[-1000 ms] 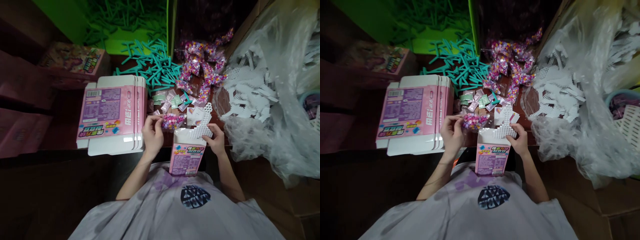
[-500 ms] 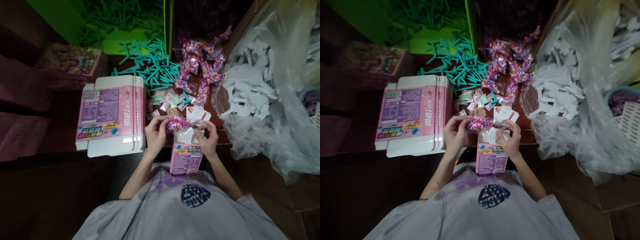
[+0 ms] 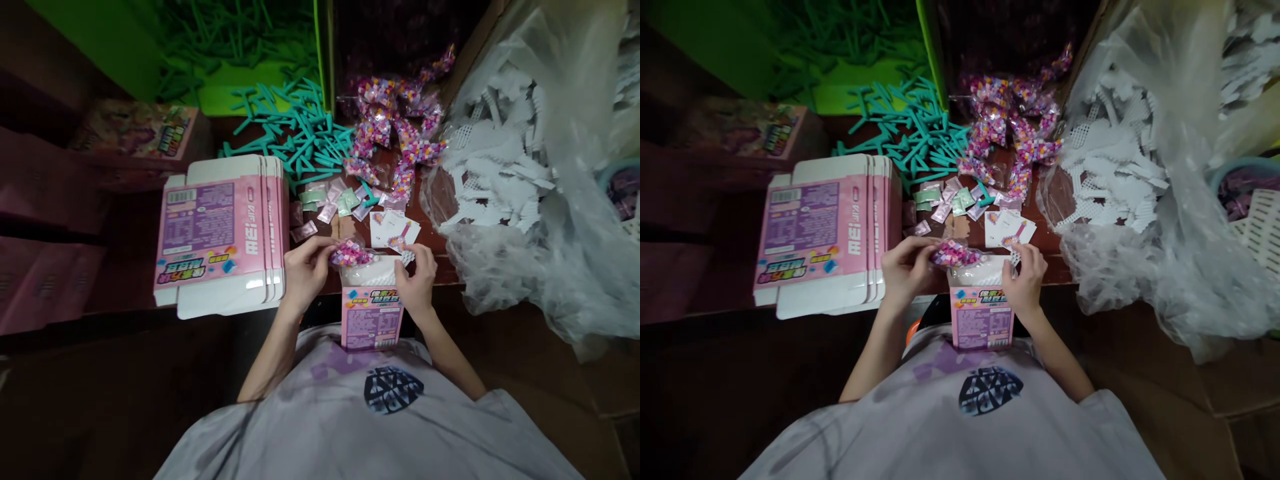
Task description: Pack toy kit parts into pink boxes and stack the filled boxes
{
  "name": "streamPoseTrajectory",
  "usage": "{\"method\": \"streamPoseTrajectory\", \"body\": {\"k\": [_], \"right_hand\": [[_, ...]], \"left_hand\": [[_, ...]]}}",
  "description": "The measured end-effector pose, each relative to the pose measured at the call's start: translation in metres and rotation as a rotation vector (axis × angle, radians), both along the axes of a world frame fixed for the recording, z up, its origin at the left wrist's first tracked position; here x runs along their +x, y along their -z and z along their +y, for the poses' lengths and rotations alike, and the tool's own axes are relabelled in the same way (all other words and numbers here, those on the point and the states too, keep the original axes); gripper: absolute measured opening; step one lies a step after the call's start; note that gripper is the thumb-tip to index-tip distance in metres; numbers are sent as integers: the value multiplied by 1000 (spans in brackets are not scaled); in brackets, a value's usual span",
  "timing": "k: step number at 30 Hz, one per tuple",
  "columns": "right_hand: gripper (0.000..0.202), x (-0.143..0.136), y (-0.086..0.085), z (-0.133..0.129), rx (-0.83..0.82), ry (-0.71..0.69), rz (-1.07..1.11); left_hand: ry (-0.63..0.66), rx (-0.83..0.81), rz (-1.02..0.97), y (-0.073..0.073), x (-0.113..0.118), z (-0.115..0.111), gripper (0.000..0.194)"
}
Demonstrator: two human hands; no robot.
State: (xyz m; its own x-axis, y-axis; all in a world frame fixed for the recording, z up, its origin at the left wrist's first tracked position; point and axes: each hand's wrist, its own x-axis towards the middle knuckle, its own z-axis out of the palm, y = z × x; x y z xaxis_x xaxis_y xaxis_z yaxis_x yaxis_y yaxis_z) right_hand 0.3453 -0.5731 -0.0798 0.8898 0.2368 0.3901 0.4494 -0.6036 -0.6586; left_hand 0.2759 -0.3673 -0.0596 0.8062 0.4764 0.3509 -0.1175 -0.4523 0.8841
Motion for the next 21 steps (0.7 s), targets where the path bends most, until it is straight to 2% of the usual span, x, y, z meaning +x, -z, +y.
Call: {"method": "streamPoseTrajectory", "body": {"k": [3, 5, 7, 9, 12, 16, 19, 21], "right_hand": [[17, 2, 10, -13, 186, -120, 43], [22, 2, 15, -18, 265, -101, 62], [26, 2, 17, -22, 285, -84, 57], [24, 4, 16, -24, 255, -131, 30], [15, 11, 11, -27, 230, -264, 32], [18, 14, 8, -27, 340, -198, 89], [13, 10, 10, -22, 185, -257, 99], [8, 7, 11, -20, 98, -279, 80]], "left_hand": [[231, 93, 6, -7, 6, 5, 15], [359, 180, 18, -13, 16, 5, 16], [439, 270, 49, -18, 26, 2, 15], [494, 343, 88, -21, 34, 0, 16], [539, 389, 120, -22, 38, -2, 17], [472, 373, 86, -20, 34, -1, 17], [460, 335, 82, -17, 34, 1, 16], [517, 302, 107, -14, 35, -1, 17]]}}
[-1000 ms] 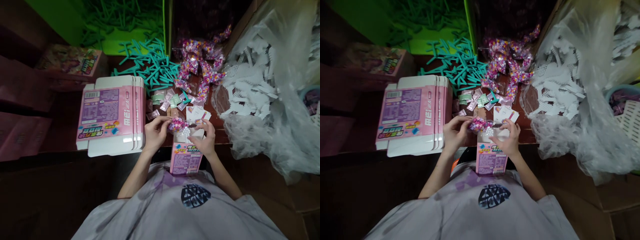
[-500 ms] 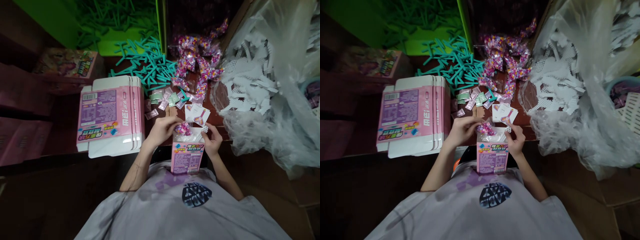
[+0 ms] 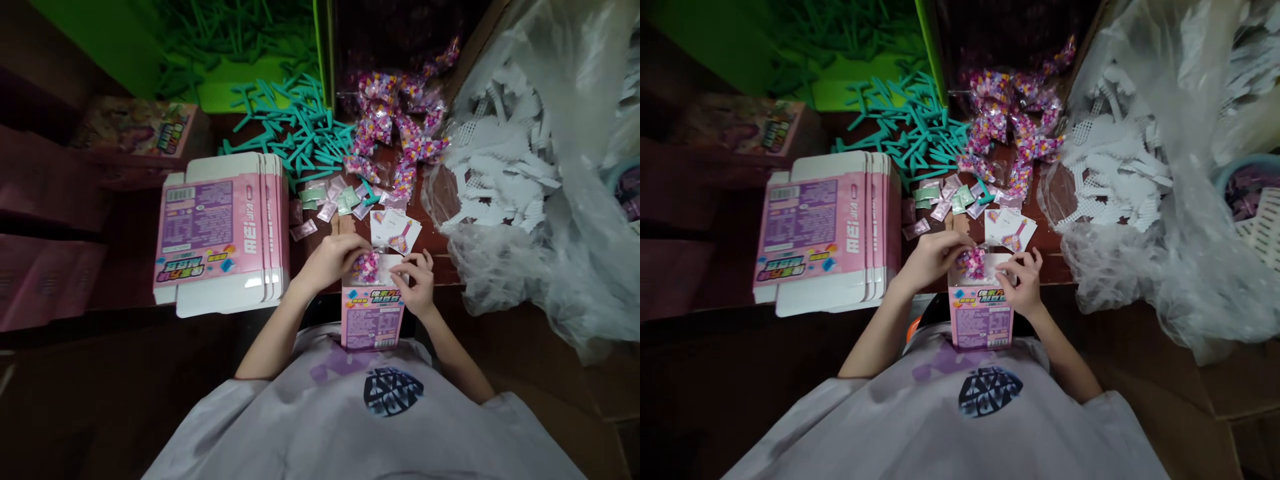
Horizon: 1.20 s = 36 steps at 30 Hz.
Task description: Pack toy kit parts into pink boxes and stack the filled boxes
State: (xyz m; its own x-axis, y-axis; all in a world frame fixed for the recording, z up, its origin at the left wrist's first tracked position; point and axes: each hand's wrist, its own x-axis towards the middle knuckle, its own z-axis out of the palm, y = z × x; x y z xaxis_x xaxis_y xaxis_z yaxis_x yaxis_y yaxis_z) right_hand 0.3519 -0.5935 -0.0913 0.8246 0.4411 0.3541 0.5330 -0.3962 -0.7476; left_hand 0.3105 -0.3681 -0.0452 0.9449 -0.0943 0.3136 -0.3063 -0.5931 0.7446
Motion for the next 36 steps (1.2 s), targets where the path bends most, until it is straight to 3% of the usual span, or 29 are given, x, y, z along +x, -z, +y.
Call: {"method": "streamPoseTrajectory", "body": {"k": [3, 6, 8, 10, 12, 14, 15, 16, 18, 20, 23, 26, 28, 30, 33, 36], "right_hand": [[15, -3, 5, -4, 6, 95, -65], [28, -11, 14, -10, -40, 41, -143], [27, -21, 23, -9, 25, 51, -125], [33, -33, 30, -5, 222, 189, 12], [42, -44, 34, 2, 412, 293, 212], [49, -51, 30, 7, 519, 256, 408], [55, -53, 27, 8, 550, 205, 498], [59, -54, 23, 8, 574, 153, 585], [66, -53, 15, 5, 573, 47, 764], [60, -51, 11, 0, 513, -32, 886], [38, -47, 12, -7, 494, -67, 895], [28, -49, 19, -12, 562, -149, 700], [28, -52, 23, -14, 510, -134, 534], [18, -54, 26, -15, 411, -16, 422], [18, -54, 27, -13, 310, 92, 366], [21, -47, 22, -12, 226, 56, 331]], "left_hand": [[83, 57, 41, 4, -2, -5, 19], [78, 232, 34, 14, -13, -11, 21], [67, 232, 30, 27, -23, -15, 30], [-23, 26, -52, 43, -33, -22, 41], [-267, -331, -192, 58, -41, -33, 47], [-501, -667, -263, 67, -46, -44, 41], [-540, -778, -230, 68, -48, -48, 36], [-511, -855, -151, 68, -50, -51, 37], [-339, -964, 80, 66, -54, -51, 55], [-194, -1035, 314, 65, -59, -49, 64], [-196, -1058, 425, 66, -70, -47, 50], [-124, -981, 248, 66, -78, -51, 57], [-103, -862, 150, 65, -82, -57, 54], [-232, -774, 111, 64, -82, -63, 43], [-478, -796, 149, 60, -80, -68, 38], [-490, -777, 223, 57, -78, -64, 35]]}}
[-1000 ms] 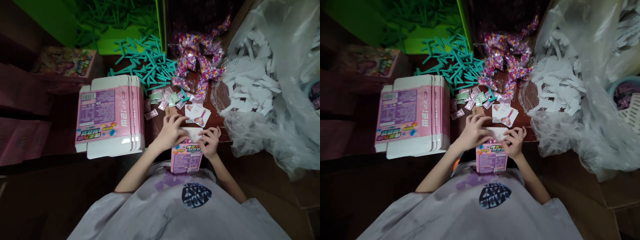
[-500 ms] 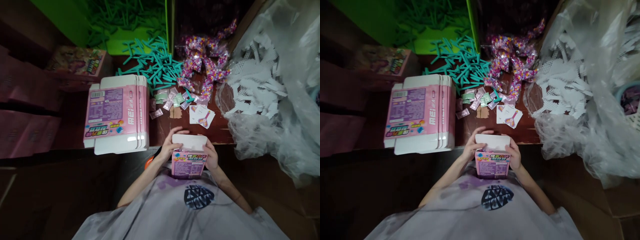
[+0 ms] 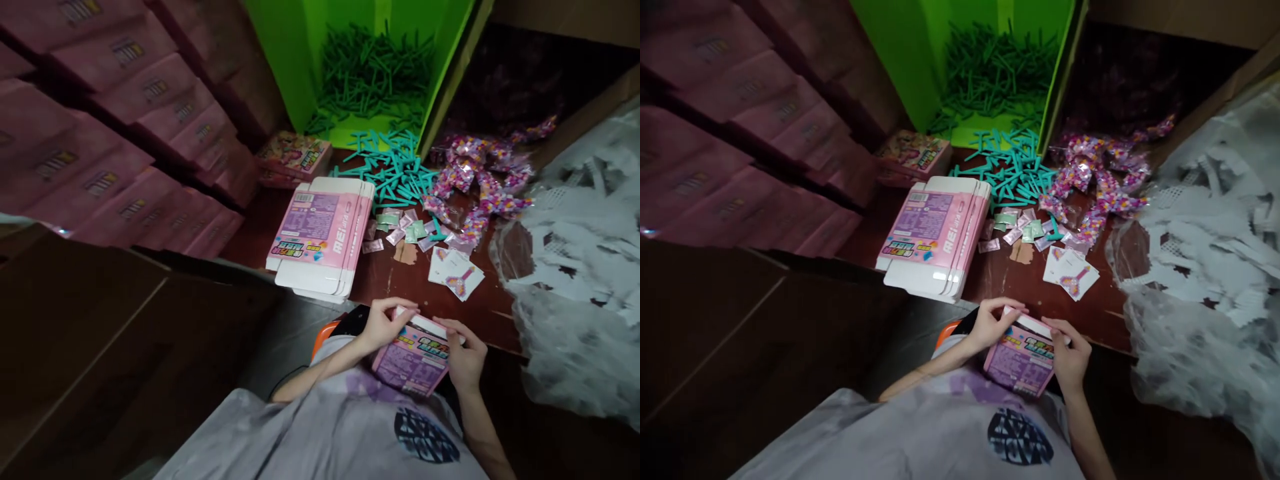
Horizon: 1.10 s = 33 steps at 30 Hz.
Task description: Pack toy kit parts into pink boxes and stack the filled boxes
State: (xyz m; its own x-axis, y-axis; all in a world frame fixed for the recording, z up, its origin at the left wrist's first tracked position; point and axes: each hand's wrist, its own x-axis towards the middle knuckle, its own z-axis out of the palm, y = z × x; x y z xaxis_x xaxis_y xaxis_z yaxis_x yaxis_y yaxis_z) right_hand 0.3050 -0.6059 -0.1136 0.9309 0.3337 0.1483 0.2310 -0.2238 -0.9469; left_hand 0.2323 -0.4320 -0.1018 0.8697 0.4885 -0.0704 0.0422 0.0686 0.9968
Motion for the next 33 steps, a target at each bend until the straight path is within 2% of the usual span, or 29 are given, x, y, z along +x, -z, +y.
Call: {"method": "streamPoseTrajectory", "body": {"k": [2, 4, 6, 8, 11, 15, 20, 23, 25, 26, 28, 29, 31, 33], "right_hand": [[17, 8, -5, -3, -41, -101, -35], [14, 16, -9, -9, -59, -275, -86], [19, 22, -12, -17, -67, -459, -154], [25, 23, -14, -27, -104, -569, -234], [39, 21, -16, -40, -214, -612, -355], [55, 14, -14, -49, -332, -652, -486], [61, 8, -9, -50, -323, -654, -447], [64, 15, -22, -43, -265, -612, -416], [70, 24, -46, -35, -258, -641, -400], [71, 29, -63, -30, -261, -682, -418], [65, 37, -102, -16, -243, -758, -512], [60, 40, -123, -6, -207, -748, -578], [52, 45, -160, 21, -109, -624, -708], [51, 54, -186, 60, -1, -450, -883]], "left_hand": [[101, 54, -53, -1, -1, 9, 34], [239, 107, -148, -1, -7, 18, 36], [385, 182, -231, -1, -15, 25, 38], [489, 304, -258, -3, -24, 29, 39], [564, 468, -201, -10, -34, 30, 32], [617, 570, -81, -18, -36, 31, 29], [602, 570, -34, -17, -37, 30, 28], [558, 612, -104, -25, -41, 27, 28], [492, 674, -213, -42, -45, 28, 28], [442, 708, -278, -55, -47, 30, 29], [341, 779, -415, -89, -50, 38, 33], [306, 819, -483, -109, -52, 44, 35], [260, 914, -575, -148, -56, 58, 35], [200, 1016, -521, -180, -57, 78, 33]]}}
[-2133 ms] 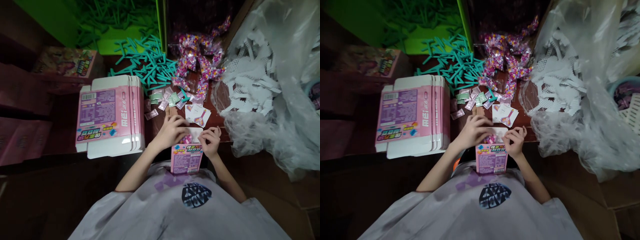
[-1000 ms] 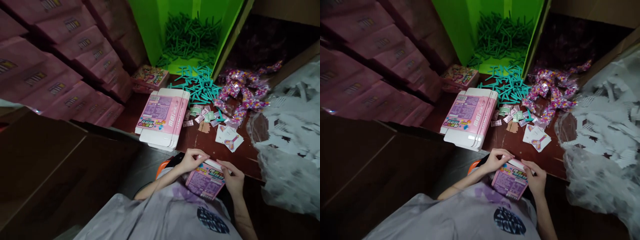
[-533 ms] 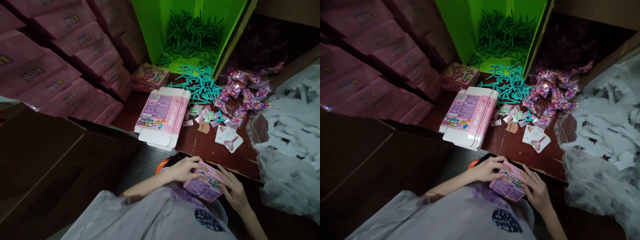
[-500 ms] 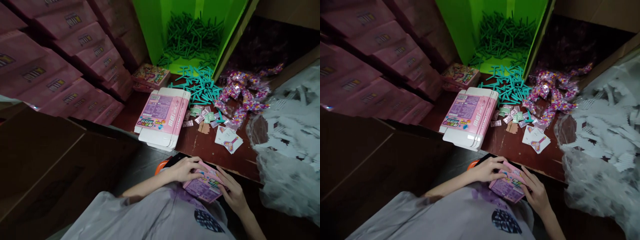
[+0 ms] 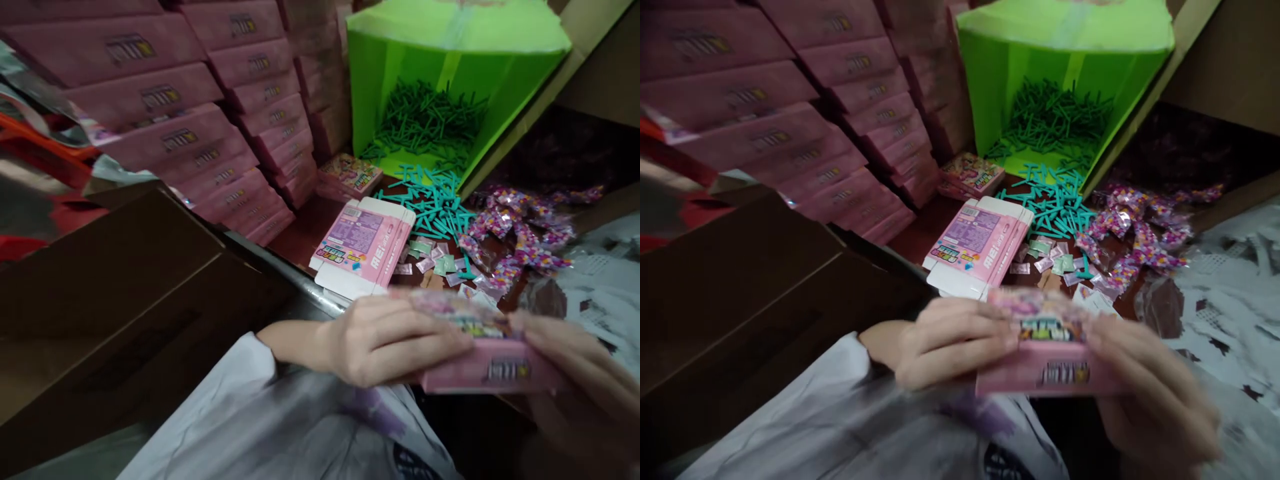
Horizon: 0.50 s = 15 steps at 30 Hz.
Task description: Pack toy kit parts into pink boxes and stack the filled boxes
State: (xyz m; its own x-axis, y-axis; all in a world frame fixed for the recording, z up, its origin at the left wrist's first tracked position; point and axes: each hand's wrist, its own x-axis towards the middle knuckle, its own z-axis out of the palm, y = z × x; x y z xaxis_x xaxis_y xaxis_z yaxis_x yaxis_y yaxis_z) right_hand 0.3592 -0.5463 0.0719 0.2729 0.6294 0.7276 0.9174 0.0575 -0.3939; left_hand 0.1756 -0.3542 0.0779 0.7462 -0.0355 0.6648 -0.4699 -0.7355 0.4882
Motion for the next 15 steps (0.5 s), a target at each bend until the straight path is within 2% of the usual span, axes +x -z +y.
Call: {"method": "streamPoseTrajectory", "body": {"k": [2, 4, 5, 8, 11, 13, 15], "right_hand": [[62, 15, -9, 48, 179, 76, -190], [71, 33, -2, 96, 160, 132, -240], [64, 41, 6, 118, 118, 111, -211], [35, 55, 41, 164, -13, -2, -82], [27, 56, 75, 186, -114, -89, 19], [28, 57, 91, 195, -169, -111, 78], [30, 62, 102, 206, -194, -111, 152]], "left_hand": [[-191, 70, 63, -16, 7, 28, 30], [-395, 146, 102, -15, 26, 69, 30], [-487, 186, 99, -9, 39, 94, 32], [-695, 277, 110, 23, 85, 179, 34], [-693, 312, 207, 66, 122, 250, 35], [-639, 280, 258, 92, 132, 278, 33], [-571, 204, 242, 116, 131, 292, 34]]}}
